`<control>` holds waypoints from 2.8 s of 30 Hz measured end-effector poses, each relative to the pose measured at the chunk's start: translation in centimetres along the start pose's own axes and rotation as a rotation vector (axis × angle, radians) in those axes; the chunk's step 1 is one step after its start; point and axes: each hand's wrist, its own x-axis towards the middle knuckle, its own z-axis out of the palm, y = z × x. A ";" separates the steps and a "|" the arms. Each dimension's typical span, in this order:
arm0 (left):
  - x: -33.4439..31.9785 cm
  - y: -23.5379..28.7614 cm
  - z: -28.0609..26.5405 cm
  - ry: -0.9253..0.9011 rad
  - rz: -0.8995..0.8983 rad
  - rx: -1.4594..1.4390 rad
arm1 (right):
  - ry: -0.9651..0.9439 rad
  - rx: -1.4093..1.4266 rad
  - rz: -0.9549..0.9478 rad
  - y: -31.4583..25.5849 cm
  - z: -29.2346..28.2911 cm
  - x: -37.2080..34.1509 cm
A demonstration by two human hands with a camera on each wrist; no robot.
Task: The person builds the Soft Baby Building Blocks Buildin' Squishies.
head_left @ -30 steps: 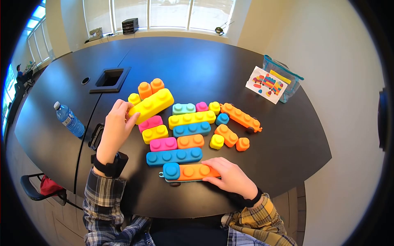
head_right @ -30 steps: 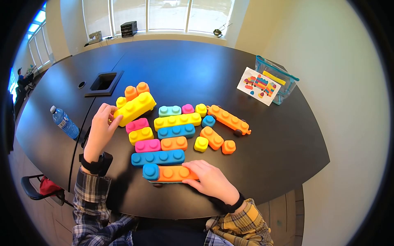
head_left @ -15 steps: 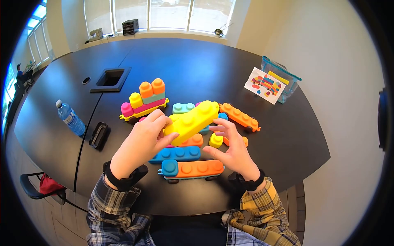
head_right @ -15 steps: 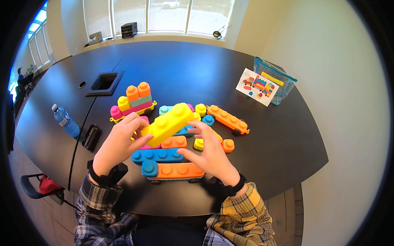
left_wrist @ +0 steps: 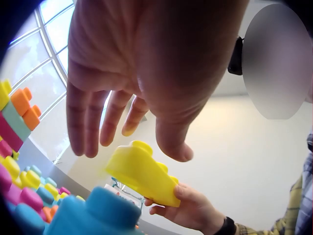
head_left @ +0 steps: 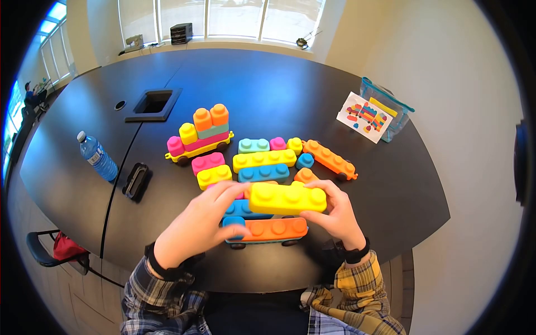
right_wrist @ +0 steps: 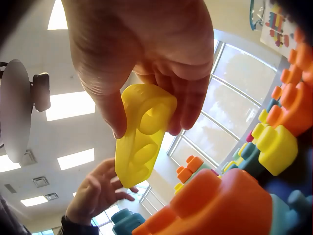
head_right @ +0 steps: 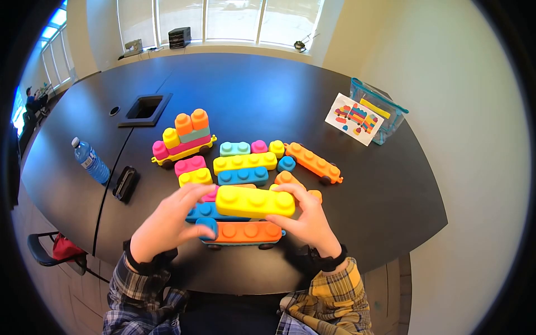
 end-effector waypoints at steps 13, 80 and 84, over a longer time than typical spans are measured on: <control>-4.2 -1.4 2.6 -0.058 -0.150 -0.014 | -0.125 -0.109 0.069 2.0 1.2 -3.0; -1.0 -10.9 1.5 -0.106 -0.174 0.297 | -0.139 -0.322 0.030 0.2 1.0 -4.0; -0.7 -8.8 -0.5 0.031 -0.282 0.103 | -0.118 -0.325 -0.009 0.7 1.4 -3.9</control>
